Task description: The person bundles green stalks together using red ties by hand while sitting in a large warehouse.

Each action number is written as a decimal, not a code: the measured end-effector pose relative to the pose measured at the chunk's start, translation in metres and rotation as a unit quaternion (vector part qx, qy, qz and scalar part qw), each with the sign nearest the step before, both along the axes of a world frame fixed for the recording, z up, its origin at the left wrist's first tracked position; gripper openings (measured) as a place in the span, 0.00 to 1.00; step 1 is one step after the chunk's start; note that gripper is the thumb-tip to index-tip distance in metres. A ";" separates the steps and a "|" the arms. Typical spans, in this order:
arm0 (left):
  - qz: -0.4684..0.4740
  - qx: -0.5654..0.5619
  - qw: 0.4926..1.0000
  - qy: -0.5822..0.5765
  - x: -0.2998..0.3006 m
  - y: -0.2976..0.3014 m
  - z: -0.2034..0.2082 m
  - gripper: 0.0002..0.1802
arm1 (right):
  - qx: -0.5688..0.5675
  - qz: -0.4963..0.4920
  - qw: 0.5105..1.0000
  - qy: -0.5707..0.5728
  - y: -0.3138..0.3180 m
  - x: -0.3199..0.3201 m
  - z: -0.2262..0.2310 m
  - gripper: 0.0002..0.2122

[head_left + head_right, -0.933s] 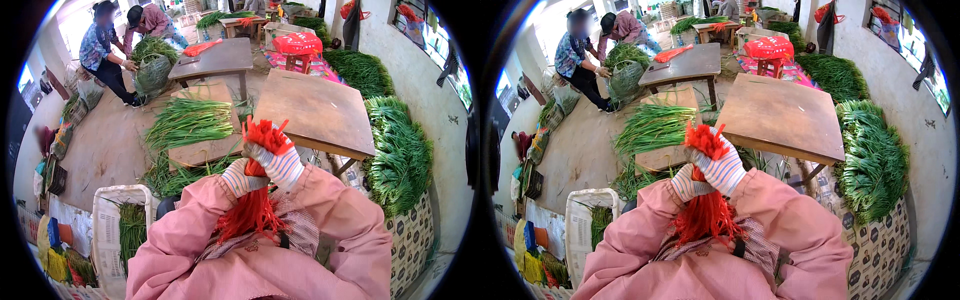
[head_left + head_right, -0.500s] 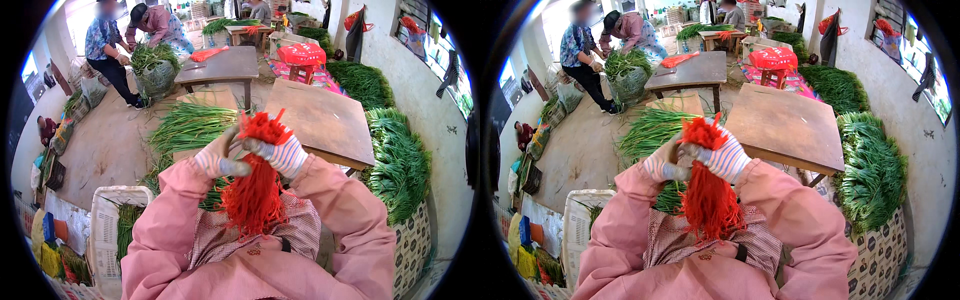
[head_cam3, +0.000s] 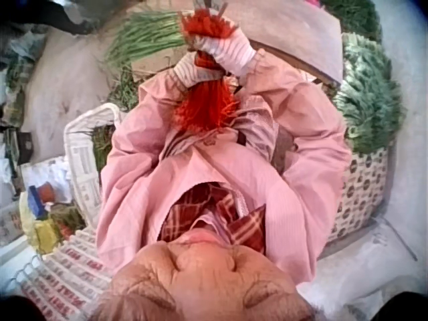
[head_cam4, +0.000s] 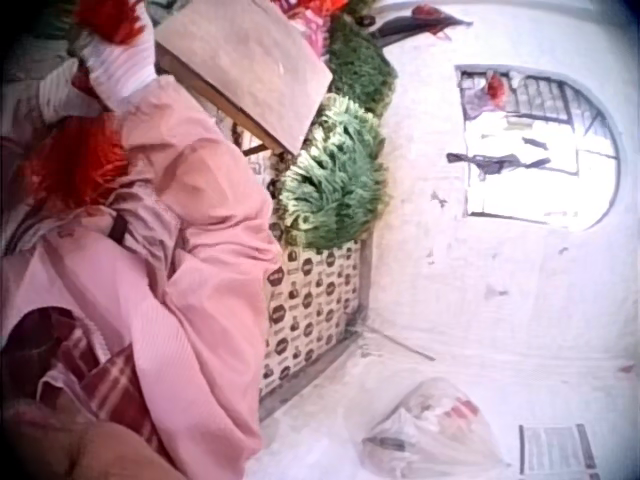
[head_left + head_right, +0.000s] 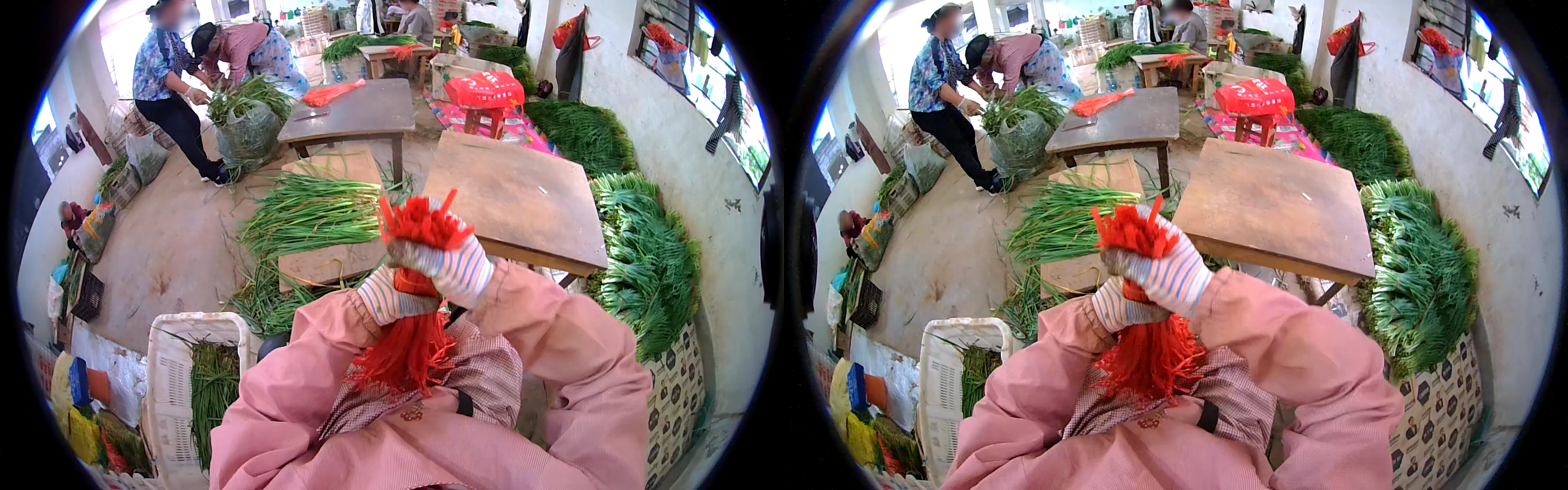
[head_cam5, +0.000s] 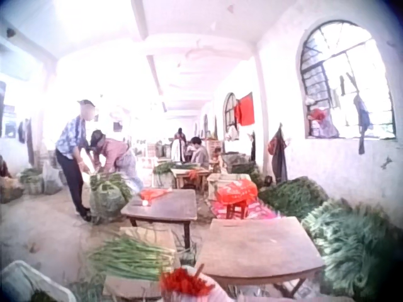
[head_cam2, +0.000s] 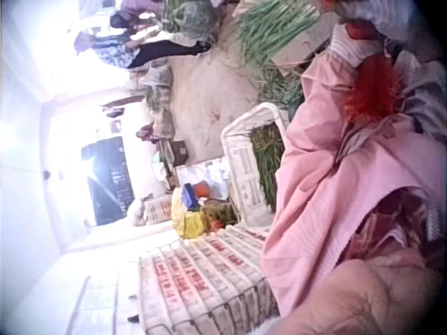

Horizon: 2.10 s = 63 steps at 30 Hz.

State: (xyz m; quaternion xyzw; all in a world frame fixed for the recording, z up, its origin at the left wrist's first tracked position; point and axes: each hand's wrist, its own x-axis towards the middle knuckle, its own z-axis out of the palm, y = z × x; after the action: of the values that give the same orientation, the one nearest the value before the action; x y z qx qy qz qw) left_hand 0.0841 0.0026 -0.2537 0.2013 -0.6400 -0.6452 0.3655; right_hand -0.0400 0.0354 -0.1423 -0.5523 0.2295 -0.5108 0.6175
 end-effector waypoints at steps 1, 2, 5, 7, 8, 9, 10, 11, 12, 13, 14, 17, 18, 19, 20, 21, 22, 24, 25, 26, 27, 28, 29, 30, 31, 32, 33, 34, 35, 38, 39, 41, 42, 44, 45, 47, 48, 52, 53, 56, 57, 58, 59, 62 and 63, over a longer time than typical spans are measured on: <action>0.017 0.021 0.999 -0.024 0.003 0.008 -0.001 0.33 | 0.011 0.005 1.000 -0.017 -0.002 0.000 -0.003 0.15; 0.032 0.036 0.998 -0.041 0.004 0.014 0.004 0.33 | 0.016 0.008 0.999 -0.028 -0.006 -0.004 -0.005 0.15; 0.052 0.028 0.991 -0.118 0.010 0.024 0.010 0.33 | 0.014 0.020 0.999 -0.029 -0.017 -0.017 -0.008 0.15; 0.029 0.027 0.993 -0.108 0.021 0.025 0.010 0.32 | 0.002 0.030 1.000 0.005 -0.016 -0.014 -0.001 0.15; -0.038 0.034 0.998 -0.045 0.026 0.022 0.019 0.36 | -0.021 0.038 0.998 0.044 -0.016 -0.017 0.001 0.15; -0.053 -0.011 0.998 -0.017 0.028 0.018 0.034 0.38 | -0.020 0.038 0.998 0.046 -0.018 -0.021 0.000 0.15; -0.067 -0.058 0.996 0.007 0.029 0.013 0.058 0.39 | -0.020 0.038 0.998 0.043 -0.018 -0.023 0.001 0.15; -0.088 -0.064 0.994 0.020 0.026 0.004 0.067 0.42 | -0.019 0.036 0.998 0.046 -0.017 -0.027 0.000 0.15; -0.102 -0.070 0.992 0.026 0.029 -0.002 0.079 0.45 | -0.046 0.059 0.997 0.035 -0.019 -0.022 -0.003 0.15; -0.121 -0.035 0.992 0.015 0.031 -0.009 0.086 0.48 | -0.066 0.065 0.995 0.041 -0.018 -0.017 -0.006 0.15; -0.141 0.001 0.990 0.009 0.031 -0.013 0.086 0.52 | -0.085 0.069 0.993 0.051 -0.017 -0.012 -0.010 0.15; -0.043 -0.197 0.978 -0.043 0.031 -0.026 0.052 0.40 | -0.031 0.081 0.996 0.013 -0.005 0.002 -0.006 0.16; -0.006 -0.231 0.973 0.004 0.037 -0.037 0.030 0.35 | 0.027 0.093 0.995 -0.023 0.001 0.005 -0.002 0.17; -0.053 -0.086 0.993 0.067 0.025 -0.035 0.027 0.33 | 0.091 0.088 0.991 -0.051 0.003 -0.001 -0.005 0.18; -0.100 0.063 0.985 0.123 0.009 -0.029 0.029 0.31 | 0.027 0.039 0.999 -0.019 0.000 -0.004 -0.013 0.18; -0.136 0.210 0.953 0.174 -0.003 -0.021 0.033 0.29 | 0.022 0.034 0.999 -0.007 -0.001 -0.007 -0.019 0.18; -0.168 0.351 0.894 0.220 -0.012 -0.015 0.032 0.28 | 0.017 0.029 0.999 0.004 -0.001 -0.010 -0.024 0.18; -0.146 0.331 0.911 0.198 -0.016 -0.012 0.027 0.25 | 0.009 0.037 0.999 0.004 0.004 -0.009 -0.025 0.17; -0.136 0.322 0.918 0.187 -0.018 -0.010 0.021 0.23 | -0.016 0.034 0.999 0.023 0.004 -0.011 -0.026 0.16; -0.123 0.313 0.925 0.174 -0.017 -0.007 0.014 0.22 | -0.040 0.031 0.998 0.039 0.003 -0.012 -0.029 0.16; -0.112 0.307 0.931 0.163 -0.018 -0.003 0.005 0.21 | -0.061 0.028 0.996 0.056 0.003 -0.013 -0.032 0.16; -0.101 0.300 0.936 0.152 -0.017 0.002 -0.003 0.20 | -0.022 0.033 0.999 0.004 0.005 -0.013 -0.029 0.15; -0.092 0.293 0.941 0.142 -0.018 0.010 -0.008 0.18 | 0.004 0.028 1.000 0.004 0.006 -0.015 -0.028 0.15; -0.015 -0.029 0.999 -0.024 -0.013 0.022 -0.012 0.19 | 0.031 0.024 0.999 0.004 0.006 -0.017 -0.028 0.14; -0.026 -0.006 0.999 -0.030 -0.012 0.023 -0.012 0.21 | 0.057 0.020 0.998 0.004 0.005 -0.019 -0.028 0.14; -0.035 0.013 0.999 -0.034 -0.013 0.024 -0.009 0.24 | 0.088 0.018 0.995 -0.047 0.001 -0.019 -0.031 0.14; -0.044 0.033 0.998 -0.038 -0.012 0.025 -0.007 0.28 | 0.100 0.020 0.994 -0.048 -0.002 -0.020 -0.031 0.15; -0.009 -0.008 0.986 -0.166 -0.006 0.023 -0.022 0.24 | 0.113 0.021 0.992 -0.050 -0.004 -0.022 -0.031 0.15; 0.008 -0.026 0.981 -0.191 -0.007 0.025 -0.020 0.23 | 0.125 0.020 0.991 -0.054 -0.007 -0.024 -0.032 0.15; 0.023 -0.034 0.972 -0.229 -0.006 0.034 0.000 0.24 | 0.157 -0.005 0.983 -0.095 -0.014 -0.026 -0.032 0.13; -0.015 0.007 0.984 -0.180 -0.003 0.034 0.007 0.26 | 0.167 -0.003 0.980 -0.112 -0.017 -0.028 -0.030 0.13; -0.088 0.090 0.989 -0.079 0.006 0.029 0.024 0.30 | 0.157 0.023 0.982 -0.101 -0.023 -0.027 -0.028 0.13; -0.128 0.115 0.983 -0.058 0.012 0.023 0.037 0.36 | 0.141 0.025 0.985 -0.096 -0.024 -0.026 -0.025 0.13; -0.175 0.066 0.982 -0.030 0.012 -0.005 0.037 0.43 | 0.101 0.030 0.991 -0.080 -0.026 -0.029 -0.027 0.12; -0.157 0.037 0.987 -0.007 0.015 -0.004 0.058 0.46 | 0.118 0.060 0.989 -0.069 -0.023 -0.022 -0.025 0.13; -0.108 0.035 0.993 -0.022 0.016 -0.004 0.083 0.46 | 0.070 0.068 0.994 -0.046 -0.023 -0.015 -0.020 0.15; -0.091 -0.011 0.995 -0.037 0.018 -0.012 0.081 0.45 | 0.078 0.076 0.993 -0.042 -0.023 -0.012 -0.018 0.16; -0.063 -0.056 0.995 0.061 0.014 -0.018 0.067 0.41 | 0.041 0.084 0.996 0.004 -0.024 -0.011 0.000 0.18; -0.055 -0.031 0.996 0.057 0.025 -0.014 0.074 0.40 | 0.007 0.100 0.995 0.008 -0.024 -0.002 0.010 0.18; -0.085 0.056 0.992 0.071 0.031 -0.031 0.064 0.38 | -0.330 0.014 0.904 0.270 -0.030 -0.003 0.033 0.16; -0.097 0.074 0.990 0.075 0.027 -0.038 0.056 0.38 | -0.438 -0.035 0.826 0.354 -0.039 -0.007 0.037 0.13; -0.094 0.085 0.990 0.064 0.033 -0.040 0.058 0.37 | -0.542 -0.097 0.733 0.399 -0.047 -0.007 0.045 0.11; -0.089 0.089 0.990 0.060 0.032 -0.042 0.058 0.37 | -0.536 -0.105 0.730 0.411 -0.050 -0.006 0.048 0.09; -0.031 0.095 0.994 0.039 0.021 -0.039 0.068 0.28 | -0.300 0.087 0.885 0.347 -0.068 -0.015 0.042 0.11; 0.011 0.167 0.983 0.078 0.023 -0.024 0.077 0.21 | -0.166 0.196 0.928 0.271 -0.078 -0.010 0.026 0.12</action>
State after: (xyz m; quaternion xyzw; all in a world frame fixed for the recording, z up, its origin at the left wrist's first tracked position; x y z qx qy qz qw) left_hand 0.1072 -0.0217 -0.1767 0.2160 -0.4905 -0.7527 0.3824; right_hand -0.0505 -0.0424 -0.1160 -0.7983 0.1874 -0.2406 0.5193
